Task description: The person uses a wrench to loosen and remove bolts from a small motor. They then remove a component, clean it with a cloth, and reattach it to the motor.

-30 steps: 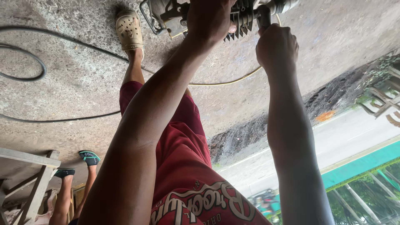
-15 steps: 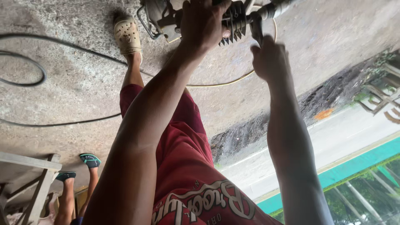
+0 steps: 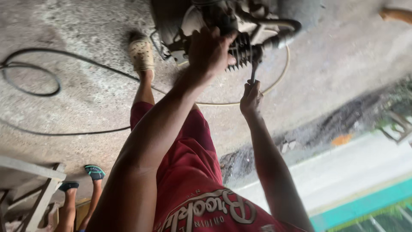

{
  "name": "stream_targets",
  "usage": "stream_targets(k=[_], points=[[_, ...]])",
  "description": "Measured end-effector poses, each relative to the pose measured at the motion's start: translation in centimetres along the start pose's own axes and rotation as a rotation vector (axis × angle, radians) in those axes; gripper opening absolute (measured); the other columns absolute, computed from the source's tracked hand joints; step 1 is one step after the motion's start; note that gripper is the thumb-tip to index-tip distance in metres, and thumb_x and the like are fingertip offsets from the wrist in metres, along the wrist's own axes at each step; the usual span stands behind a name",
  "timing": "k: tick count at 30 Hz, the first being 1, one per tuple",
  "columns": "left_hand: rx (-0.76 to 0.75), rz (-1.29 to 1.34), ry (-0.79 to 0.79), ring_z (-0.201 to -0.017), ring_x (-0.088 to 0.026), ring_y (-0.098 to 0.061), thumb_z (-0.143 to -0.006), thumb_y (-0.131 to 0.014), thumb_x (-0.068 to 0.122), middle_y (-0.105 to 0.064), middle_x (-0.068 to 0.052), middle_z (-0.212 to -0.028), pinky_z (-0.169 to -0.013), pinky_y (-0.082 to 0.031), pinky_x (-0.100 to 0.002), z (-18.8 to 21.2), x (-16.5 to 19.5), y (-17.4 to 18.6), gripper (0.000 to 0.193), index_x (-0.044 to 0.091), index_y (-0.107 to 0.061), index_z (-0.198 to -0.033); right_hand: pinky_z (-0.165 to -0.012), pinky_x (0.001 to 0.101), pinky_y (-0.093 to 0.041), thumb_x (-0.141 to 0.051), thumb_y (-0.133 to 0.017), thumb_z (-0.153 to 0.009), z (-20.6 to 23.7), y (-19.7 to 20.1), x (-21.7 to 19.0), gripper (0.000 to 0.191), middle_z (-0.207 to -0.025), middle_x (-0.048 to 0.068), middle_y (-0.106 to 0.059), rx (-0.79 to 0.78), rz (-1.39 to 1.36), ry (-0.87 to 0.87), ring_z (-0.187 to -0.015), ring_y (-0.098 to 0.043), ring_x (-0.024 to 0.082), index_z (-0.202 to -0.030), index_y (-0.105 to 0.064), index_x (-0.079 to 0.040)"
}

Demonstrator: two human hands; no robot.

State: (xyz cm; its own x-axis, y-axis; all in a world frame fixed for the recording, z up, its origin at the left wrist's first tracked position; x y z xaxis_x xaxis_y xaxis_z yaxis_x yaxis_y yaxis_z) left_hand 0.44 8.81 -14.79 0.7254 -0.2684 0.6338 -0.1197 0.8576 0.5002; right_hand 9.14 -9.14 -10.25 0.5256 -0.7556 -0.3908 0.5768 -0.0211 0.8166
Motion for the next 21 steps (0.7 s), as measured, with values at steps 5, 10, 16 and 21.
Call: stream_targets(k=[5,10,16,21], points=[[0.102,-0.044,-0.079,-0.098,-0.028,-0.062,-0.072,-0.088,0.045,-0.065,-0.014,-0.114,-0.085,-0.053,-0.045,-0.4,-0.1,-0.4,0.078,0.023,-0.061,-0.141,-0.066,0.0443,-0.052,-0.018,-0.059,-0.107,-5.0,-3.0,1.1,0.016,-0.084,0.017,-0.072,-0.025,-0.227,-0.095,-0.076,-0.070,0.036,-0.104,-0.065,-0.003],[0.302,-0.101,-0.175,-0.082,-0.026,-0.068,-0.087,-0.080,0.023,-0.067,-0.018,-0.103,-0.066,-0.058,-0.042,0.3,1.7,-1.5,0.044,0.006,-0.069,-0.126,-0.063,0.0380,-0.050,-0.019,-0.063,-0.101,-4.7,-0.5,5.5,0.016,-0.080,0.009,-0.073,0.036,-0.283,-0.146,-0.069,-0.068,0.022,-0.102,-0.070,-0.006],[-0.063,0.209,0.138,-0.062,-0.026,-0.072,-0.101,-0.060,0.019,-0.072,-0.020,-0.078,-0.054,-0.060,-0.040,-3.4,8.2,-2.9,0.028,-0.008,-0.067,-0.107,-0.061,0.0361,-0.050,-0.026,-0.058,-0.102,3.2,2.3,12.1,0.024,-0.080,0.007,-0.072,-0.190,-0.363,-0.442,-0.069,-0.067,0.018,-0.104,-0.071,-0.006],[-0.379,0.339,0.603,-0.060,-0.026,-0.072,-0.095,-0.046,0.009,-0.071,-0.018,-0.074,-0.051,-0.058,-0.040,-5.5,11.8,-2.5,0.023,-0.001,-0.064,-0.105,-0.070,0.0355,-0.055,-0.020,-0.055,-0.104,6.3,2.8,15.6,0.021,-0.080,0.010,-0.071,-0.228,-0.519,-0.214,-0.075,-0.071,0.021,-0.103,-0.068,-0.003]])
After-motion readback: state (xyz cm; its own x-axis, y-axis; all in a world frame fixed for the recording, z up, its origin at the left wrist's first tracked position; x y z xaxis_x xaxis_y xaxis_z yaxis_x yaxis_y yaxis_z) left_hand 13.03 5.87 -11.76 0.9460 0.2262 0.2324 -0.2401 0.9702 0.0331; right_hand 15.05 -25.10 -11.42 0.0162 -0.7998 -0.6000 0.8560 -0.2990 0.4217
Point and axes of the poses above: each hand's wrist, its own z-axis away from the middle knuckle, its own y-axis out of the back of the hand, x = y × z, the point moved 2 cm from there along -z, towards the middle knuckle
